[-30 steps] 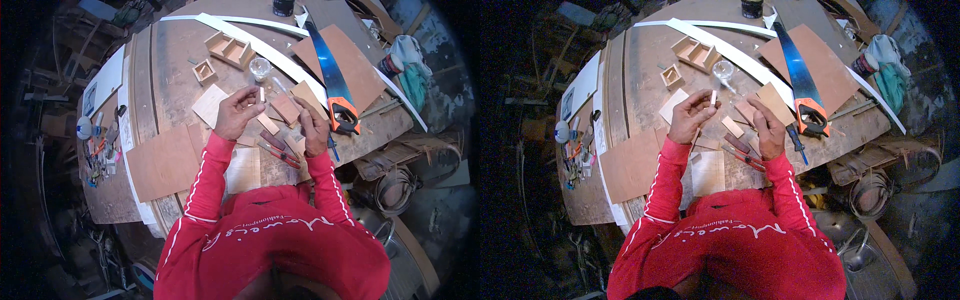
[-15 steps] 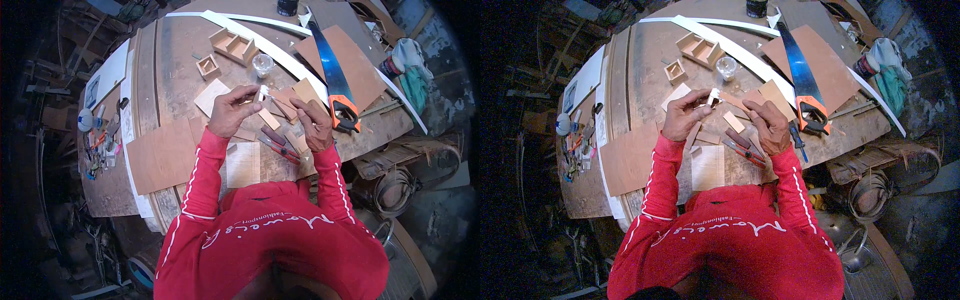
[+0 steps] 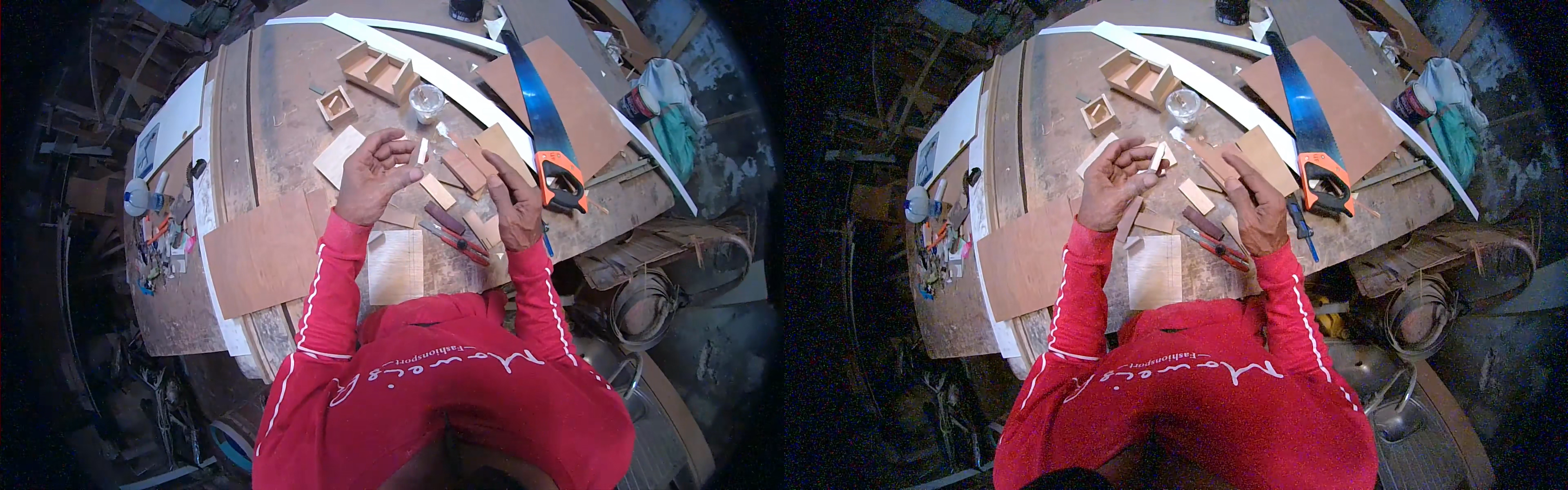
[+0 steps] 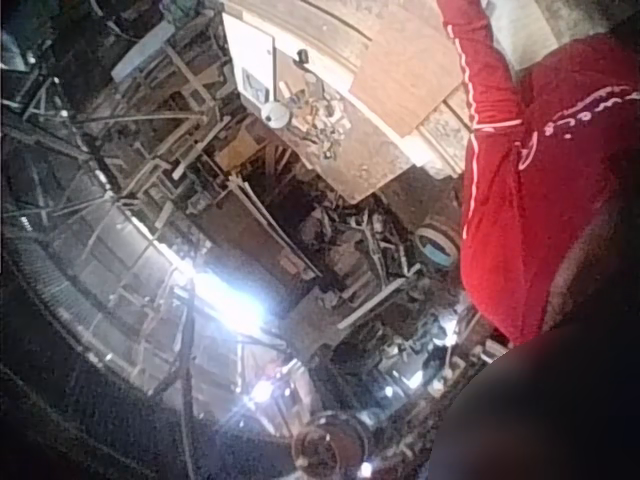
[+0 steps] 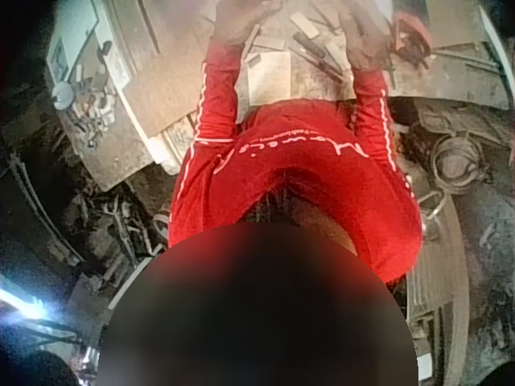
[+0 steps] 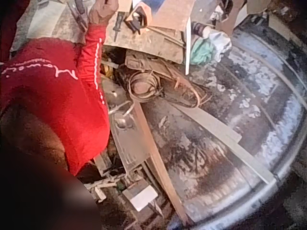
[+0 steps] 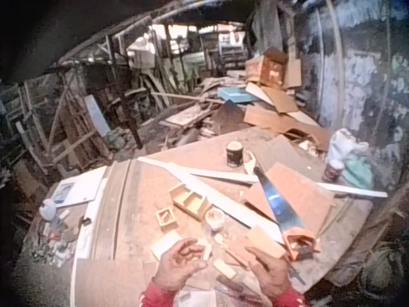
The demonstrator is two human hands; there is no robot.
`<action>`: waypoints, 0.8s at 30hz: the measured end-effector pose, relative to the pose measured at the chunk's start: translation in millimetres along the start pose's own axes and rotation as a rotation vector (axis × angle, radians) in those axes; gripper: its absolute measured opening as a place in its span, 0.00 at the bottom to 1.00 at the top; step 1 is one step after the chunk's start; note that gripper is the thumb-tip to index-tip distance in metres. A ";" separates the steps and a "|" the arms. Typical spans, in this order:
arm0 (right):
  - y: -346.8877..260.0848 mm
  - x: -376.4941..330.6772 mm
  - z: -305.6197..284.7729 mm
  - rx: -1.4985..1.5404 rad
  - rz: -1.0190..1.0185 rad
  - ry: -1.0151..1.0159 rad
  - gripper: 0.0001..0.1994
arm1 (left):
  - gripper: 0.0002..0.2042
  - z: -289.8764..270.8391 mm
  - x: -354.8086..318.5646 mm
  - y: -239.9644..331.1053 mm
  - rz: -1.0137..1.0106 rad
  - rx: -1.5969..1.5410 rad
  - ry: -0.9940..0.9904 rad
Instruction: Marking and dry-fitting wooden pieces for a small assembly at a workbench.
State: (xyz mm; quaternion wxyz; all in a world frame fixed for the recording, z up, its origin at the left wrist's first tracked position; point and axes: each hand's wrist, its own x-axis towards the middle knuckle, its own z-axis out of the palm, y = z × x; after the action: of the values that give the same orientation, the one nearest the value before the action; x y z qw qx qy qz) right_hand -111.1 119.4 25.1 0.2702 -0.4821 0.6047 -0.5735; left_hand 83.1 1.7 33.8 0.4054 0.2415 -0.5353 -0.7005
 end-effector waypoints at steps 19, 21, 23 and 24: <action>-5.7 -5.0 -12.1 0.185 0.180 -0.153 0.12 | 0.27 -4.1 -1.0 -1.6 -0.054 0.018 0.067; -1.6 -5.1 -6.8 0.154 0.107 -0.134 0.12 | 0.27 -4.9 -0.7 -2.2 -0.036 0.039 0.064; 2.1 -4.4 -2.1 0.120 0.056 -0.115 0.12 | 0.26 -5.2 -1.3 -2.1 -0.018 0.052 0.056; 3.6 -3.4 0.3 0.084 -0.035 -0.089 0.12 | 0.27 -5.2 -1.7 -2.0 -0.027 0.028 0.063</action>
State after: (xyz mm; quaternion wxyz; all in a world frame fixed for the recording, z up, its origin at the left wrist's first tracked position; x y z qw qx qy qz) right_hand -110.5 121.9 20.9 0.3068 -0.5057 0.5591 -0.5810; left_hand 87.4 0.5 30.2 0.4091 0.2764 -0.5287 -0.6905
